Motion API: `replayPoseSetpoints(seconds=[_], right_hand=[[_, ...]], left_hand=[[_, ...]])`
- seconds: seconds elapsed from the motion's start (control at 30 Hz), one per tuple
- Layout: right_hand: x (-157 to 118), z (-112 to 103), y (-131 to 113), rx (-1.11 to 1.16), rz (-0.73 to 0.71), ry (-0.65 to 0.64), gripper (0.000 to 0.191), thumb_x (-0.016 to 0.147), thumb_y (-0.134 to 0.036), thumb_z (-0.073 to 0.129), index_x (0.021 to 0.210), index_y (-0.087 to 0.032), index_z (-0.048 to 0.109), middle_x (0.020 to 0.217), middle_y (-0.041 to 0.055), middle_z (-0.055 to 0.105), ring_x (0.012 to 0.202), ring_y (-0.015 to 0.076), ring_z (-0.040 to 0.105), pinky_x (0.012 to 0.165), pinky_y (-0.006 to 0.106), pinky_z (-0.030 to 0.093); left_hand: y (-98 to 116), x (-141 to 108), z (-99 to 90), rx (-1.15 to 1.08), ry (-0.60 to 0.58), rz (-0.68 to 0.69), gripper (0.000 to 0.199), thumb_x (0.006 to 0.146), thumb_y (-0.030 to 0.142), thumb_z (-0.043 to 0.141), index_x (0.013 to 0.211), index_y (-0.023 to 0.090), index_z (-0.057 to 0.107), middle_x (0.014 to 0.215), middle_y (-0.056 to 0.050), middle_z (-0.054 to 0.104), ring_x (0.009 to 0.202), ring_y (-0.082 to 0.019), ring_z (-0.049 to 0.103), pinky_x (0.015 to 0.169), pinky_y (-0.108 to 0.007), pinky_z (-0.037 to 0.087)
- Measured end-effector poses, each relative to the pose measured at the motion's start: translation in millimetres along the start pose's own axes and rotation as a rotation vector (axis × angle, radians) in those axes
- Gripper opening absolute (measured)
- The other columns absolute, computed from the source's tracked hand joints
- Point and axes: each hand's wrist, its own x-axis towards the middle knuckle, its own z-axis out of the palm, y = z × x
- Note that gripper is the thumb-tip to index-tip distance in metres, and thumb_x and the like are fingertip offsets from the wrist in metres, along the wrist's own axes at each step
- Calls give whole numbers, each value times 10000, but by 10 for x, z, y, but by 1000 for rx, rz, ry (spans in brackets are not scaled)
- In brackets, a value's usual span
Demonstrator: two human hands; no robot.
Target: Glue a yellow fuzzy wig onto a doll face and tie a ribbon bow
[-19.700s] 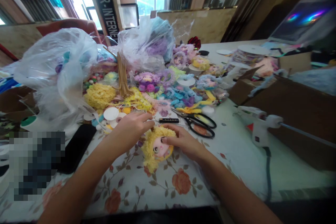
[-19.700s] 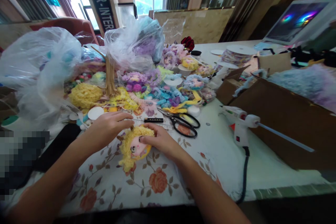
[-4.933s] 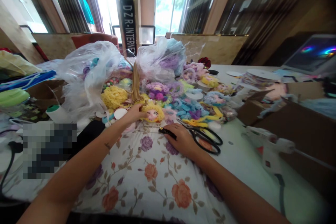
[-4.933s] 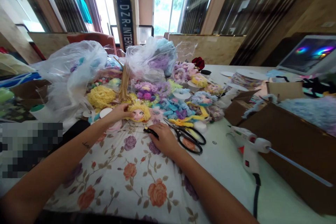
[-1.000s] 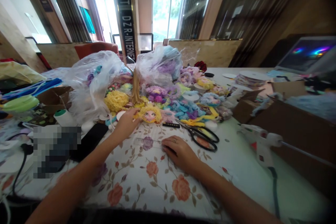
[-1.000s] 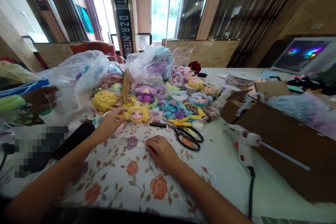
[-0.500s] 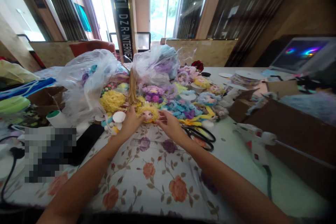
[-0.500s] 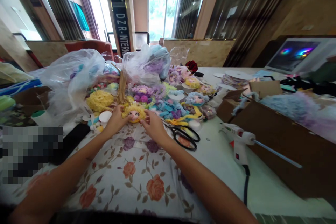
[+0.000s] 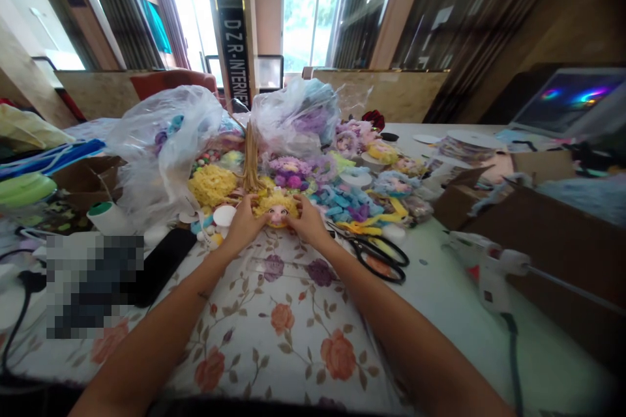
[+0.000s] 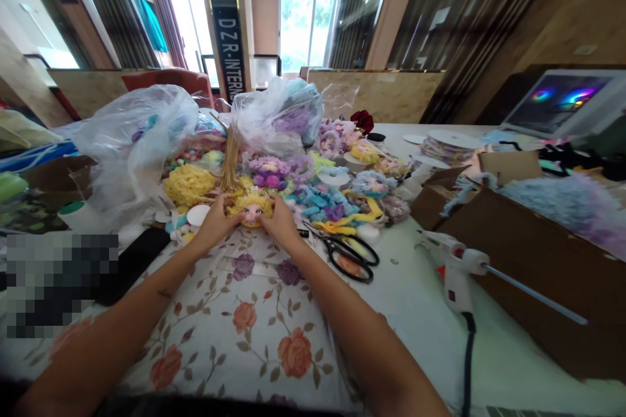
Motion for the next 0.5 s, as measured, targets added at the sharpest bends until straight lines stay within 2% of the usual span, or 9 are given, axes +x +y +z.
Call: replayPoseSetpoints(seconds=[0.27,0.43,0.5], right_hand=[[-120,-20,-45,65,5,29,608,654,-223,692,1222,-140,491,1063,115,625,877,230,627,773,369,518],[-152,-103,-152,228,21,31,626,617,-263,730,1187,-163,491,1036,94,626,860,224,627,740,353,527],[-153,-157,-196,302,22,26,656,598,-287,749,1189,-184,483,1013,77,621,834,216,627,717,346,529]], left_hand=[[-15,-66,64,-166,63,-4,518,680,280,698,1139,187,478,1121,-94,564,1063,-244,549,914,-409,430],[102,-118,29,-362,143,-38,590,642,316,741,1163,156,516,1191,-132,558,1049,-247,570,868,-365,459],[167,-131,-8,-429,136,-52,604,624,342,761,1160,157,554,1167,-123,594,1039,-249,581,864,-357,462]])
